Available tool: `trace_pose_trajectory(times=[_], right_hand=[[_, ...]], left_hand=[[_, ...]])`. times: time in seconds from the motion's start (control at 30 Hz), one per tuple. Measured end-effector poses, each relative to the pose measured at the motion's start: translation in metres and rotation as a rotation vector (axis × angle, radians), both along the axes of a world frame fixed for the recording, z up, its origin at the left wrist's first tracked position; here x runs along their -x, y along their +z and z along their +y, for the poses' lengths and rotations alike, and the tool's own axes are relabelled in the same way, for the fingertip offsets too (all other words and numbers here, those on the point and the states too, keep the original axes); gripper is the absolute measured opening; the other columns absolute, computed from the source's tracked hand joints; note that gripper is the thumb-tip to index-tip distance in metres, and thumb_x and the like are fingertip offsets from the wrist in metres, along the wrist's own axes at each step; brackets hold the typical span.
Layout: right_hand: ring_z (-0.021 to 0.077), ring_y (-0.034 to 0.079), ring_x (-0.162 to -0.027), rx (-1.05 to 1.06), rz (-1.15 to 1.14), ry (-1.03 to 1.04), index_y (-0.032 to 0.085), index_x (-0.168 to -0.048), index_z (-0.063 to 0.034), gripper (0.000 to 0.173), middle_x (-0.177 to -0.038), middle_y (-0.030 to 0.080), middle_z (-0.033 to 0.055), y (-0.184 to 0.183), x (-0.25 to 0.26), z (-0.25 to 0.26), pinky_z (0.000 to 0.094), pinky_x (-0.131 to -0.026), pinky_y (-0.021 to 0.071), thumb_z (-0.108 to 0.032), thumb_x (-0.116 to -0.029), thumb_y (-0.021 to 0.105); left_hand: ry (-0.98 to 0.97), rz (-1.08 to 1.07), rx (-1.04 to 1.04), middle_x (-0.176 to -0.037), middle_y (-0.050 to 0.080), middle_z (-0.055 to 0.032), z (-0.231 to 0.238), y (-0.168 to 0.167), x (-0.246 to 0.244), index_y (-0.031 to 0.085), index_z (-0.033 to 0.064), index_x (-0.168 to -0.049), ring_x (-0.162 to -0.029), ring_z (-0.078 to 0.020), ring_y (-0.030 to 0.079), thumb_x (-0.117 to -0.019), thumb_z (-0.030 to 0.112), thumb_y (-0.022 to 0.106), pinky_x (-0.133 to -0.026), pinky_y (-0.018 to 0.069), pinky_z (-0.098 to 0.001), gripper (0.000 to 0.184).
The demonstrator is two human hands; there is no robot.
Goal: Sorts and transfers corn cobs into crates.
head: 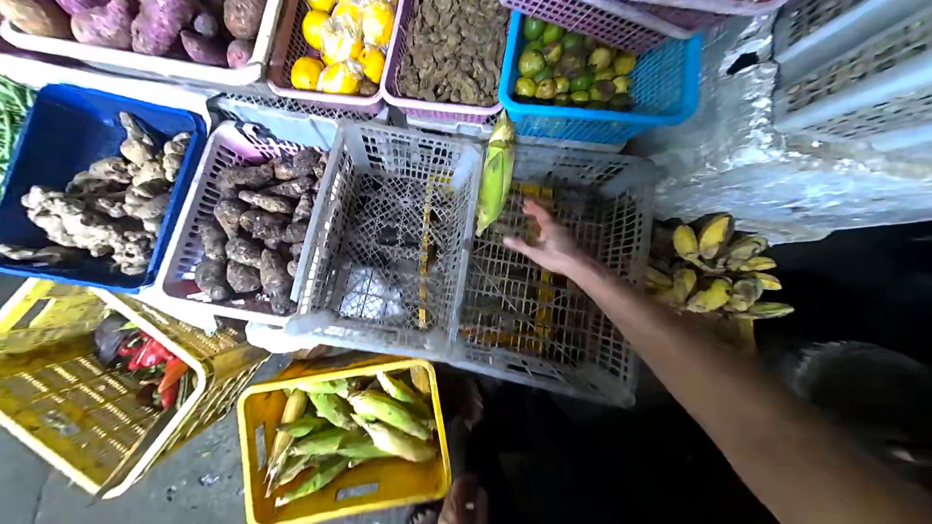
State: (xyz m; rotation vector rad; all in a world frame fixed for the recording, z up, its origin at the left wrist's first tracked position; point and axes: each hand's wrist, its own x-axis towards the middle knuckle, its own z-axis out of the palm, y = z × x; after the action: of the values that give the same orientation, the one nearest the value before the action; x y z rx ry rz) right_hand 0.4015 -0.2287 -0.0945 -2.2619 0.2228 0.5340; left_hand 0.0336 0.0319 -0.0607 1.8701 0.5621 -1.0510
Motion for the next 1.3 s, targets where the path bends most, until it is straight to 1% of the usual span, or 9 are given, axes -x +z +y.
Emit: trace_pose_trajectory(times=[0.13, 0.2, 0.27, 0.4, 0.63, 0.77, 0.93, 1.13, 1.3], right_hand=[[0.0393, 0.04, -0.146, 0.079, 0.301, 0.408, 0.031, -0.159, -0.0038, 0.113, -0.159, 0.039, 0.0242, 0.004, 0.146, 0.007, 0.0545, -0.12, 0.0339, -0.06, -0.0761, 0.083], [0.0403, 0.04, -0.145, 0.173, 0.397, 0.501, 0.035, -0.158, -0.0063, 0.099, -0.157, 0.042, 0.023, -0.008, 0.195, 0.014, 0.0566, -0.119, 0.0327, -0.051, -0.0829, 0.081], [0.0416, 0.049, -0.138, 0.261, 0.383, 0.479, 0.046, -0.153, -0.0063, 0.062, -0.149, 0.052, 0.0234, -0.017, 0.219, 0.018, 0.0576, -0.115, 0.0388, -0.027, -0.098, 0.067], [0.0466, 0.064, -0.119, 0.362, 0.354, 0.448, 0.058, -0.145, -0.0115, 0.041, -0.134, 0.064, 0.0243, -0.018, 0.216, 0.025, 0.063, -0.1, 0.049, -0.01, -0.1048, 0.05], [0.0504, 0.068, -0.108, 0.374, 0.183, 0.531, 0.064, -0.138, -0.01, 0.036, -0.122, 0.069, 0.0267, -0.027, 0.216, 0.015, 0.0683, -0.089, 0.0509, -0.009, -0.1034, 0.055], [0.0508, 0.07, -0.098, 0.351, -0.001, 0.504, 0.067, -0.132, -0.0077, 0.033, -0.112, 0.072, 0.0265, -0.042, 0.228, 0.007, 0.0697, -0.08, 0.0524, -0.013, -0.0994, 0.062], [0.0478, 0.072, -0.077, 0.309, -0.389, 0.563, 0.072, -0.123, -0.0051, 0.035, -0.097, 0.074, 0.024, -0.061, 0.241, -0.004, 0.0647, -0.061, 0.0547, -0.021, -0.0968, 0.055], [0.0369, 0.071, -0.066, 0.36, -0.613, 0.639, 0.069, -0.126, -0.0045, 0.042, -0.087, 0.073, 0.0178, -0.07, 0.245, -0.008, 0.0483, -0.051, 0.0543, -0.03, -0.1033, 0.045], [0.04, 0.07, -0.084, 0.349, -0.537, 0.689, 0.056, -0.142, -0.0068, 0.044, -0.105, 0.071, 0.0234, -0.069, 0.256, -0.014, 0.0501, -0.066, 0.055, -0.033, -0.1078, 0.049]], left_hand=[[-0.1, 0.098, 0.005, -0.127, 0.067, -0.0228, 0.016, -0.009, 0.003, 0.059, -0.0042, -0.135, -0.116, -0.0327, 0.067, -0.1037, 0.02, 0.058, -0.105, 0.0514, -0.0479, 0.039], [-0.132, 0.127, 0.021, -0.128, 0.066, -0.0215, 0.021, -0.016, 0.004, 0.059, -0.0032, -0.135, -0.117, -0.0311, 0.067, -0.1049, 0.021, 0.056, -0.105, 0.0513, -0.0458, 0.039], [-0.135, 0.142, 0.023, -0.13, 0.065, -0.0211, 0.024, -0.021, 0.003, 0.059, -0.0027, -0.134, -0.119, -0.0305, 0.065, -0.1056, 0.021, 0.055, -0.106, 0.0499, -0.0451, 0.037], [0.015, 0.141, -0.031, -0.13, 0.065, -0.0219, 0.031, -0.044, 0.017, 0.06, -0.0029, -0.133, -0.12, -0.0308, 0.065, -0.1055, 0.021, 0.054, -0.107, 0.0488, -0.0454, 0.037], [0.232, 0.068, -0.252, -0.137, 0.06, -0.0253, 0.052, -0.121, 0.032, 0.058, -0.0046, -0.136, -0.127, -0.035, 0.06, -0.1053, 0.018, 0.055, -0.111, 0.0461, -0.0472, 0.039], [-0.062, 0.043, -0.479, -0.152, 0.048, -0.0203, 0.074, -0.177, 0.027, 0.059, 0.0063, -0.14, -0.14, -0.0379, 0.047, -0.0986, 0.006, 0.056, -0.112, 0.0436, -0.0533, 0.042], [-0.599, -0.107, -0.512, -0.166, 0.031, -0.0155, 0.098, -0.251, 0.03, 0.058, 0.0132, -0.145, -0.155, -0.0405, 0.02, -0.0882, -0.007, 0.063, -0.119, 0.0196, -0.0699, 0.061], [-0.618, -0.736, -0.678, -0.142, 0.059, -0.0224, 0.114, -0.32, 0.064, 0.073, 0.0128, -0.124, -0.137, -0.0497, 0.049, -0.0744, -0.008, 0.076, -0.099, 0.034, -0.0823, 0.054], [-0.582, -0.846, -0.741, -0.139, 0.061, -0.0226, 0.116, -0.336, 0.076, 0.074, 0.0122, -0.12, -0.134, -0.0533, 0.049, -0.0632, -0.005, 0.08, -0.096, 0.0333, -0.0838, 0.06]])
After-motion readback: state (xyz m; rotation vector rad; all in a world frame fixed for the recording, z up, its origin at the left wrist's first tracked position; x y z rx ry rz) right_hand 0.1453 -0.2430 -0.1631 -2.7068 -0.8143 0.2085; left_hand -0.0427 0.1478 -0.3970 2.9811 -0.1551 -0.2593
